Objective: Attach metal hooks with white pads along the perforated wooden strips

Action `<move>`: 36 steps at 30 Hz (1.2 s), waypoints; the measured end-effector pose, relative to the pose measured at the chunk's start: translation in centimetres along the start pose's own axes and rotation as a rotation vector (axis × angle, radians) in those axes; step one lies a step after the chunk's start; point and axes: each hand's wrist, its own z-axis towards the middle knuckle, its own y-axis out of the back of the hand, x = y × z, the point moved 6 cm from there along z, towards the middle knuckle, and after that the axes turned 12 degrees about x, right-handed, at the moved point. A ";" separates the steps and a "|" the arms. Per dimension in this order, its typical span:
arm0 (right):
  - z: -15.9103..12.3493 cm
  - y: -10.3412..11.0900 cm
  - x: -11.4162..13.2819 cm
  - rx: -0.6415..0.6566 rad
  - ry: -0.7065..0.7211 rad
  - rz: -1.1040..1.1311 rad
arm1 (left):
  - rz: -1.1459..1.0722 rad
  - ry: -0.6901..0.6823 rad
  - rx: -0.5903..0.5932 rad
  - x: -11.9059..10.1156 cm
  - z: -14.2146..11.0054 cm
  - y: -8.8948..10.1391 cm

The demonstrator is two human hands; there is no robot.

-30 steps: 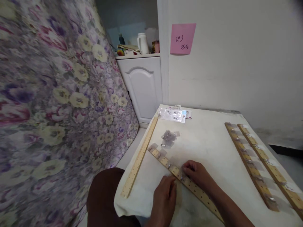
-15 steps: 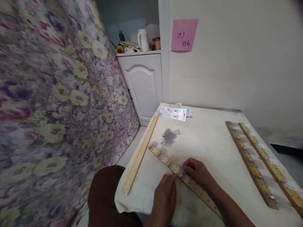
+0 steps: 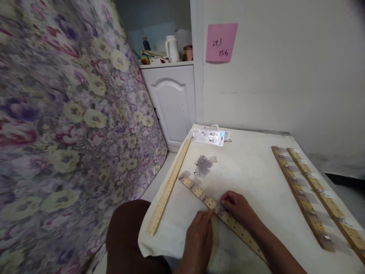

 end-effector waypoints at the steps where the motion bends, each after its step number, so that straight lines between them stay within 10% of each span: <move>1: 0.0 0.0 0.0 -0.001 0.001 -0.002 | 0.013 -0.001 0.006 0.0 0.0 -0.1; 36: -0.2 0.1 0.4 -0.008 0.016 -0.019 | 0.218 -0.007 0.010 0.1 0.1 -0.7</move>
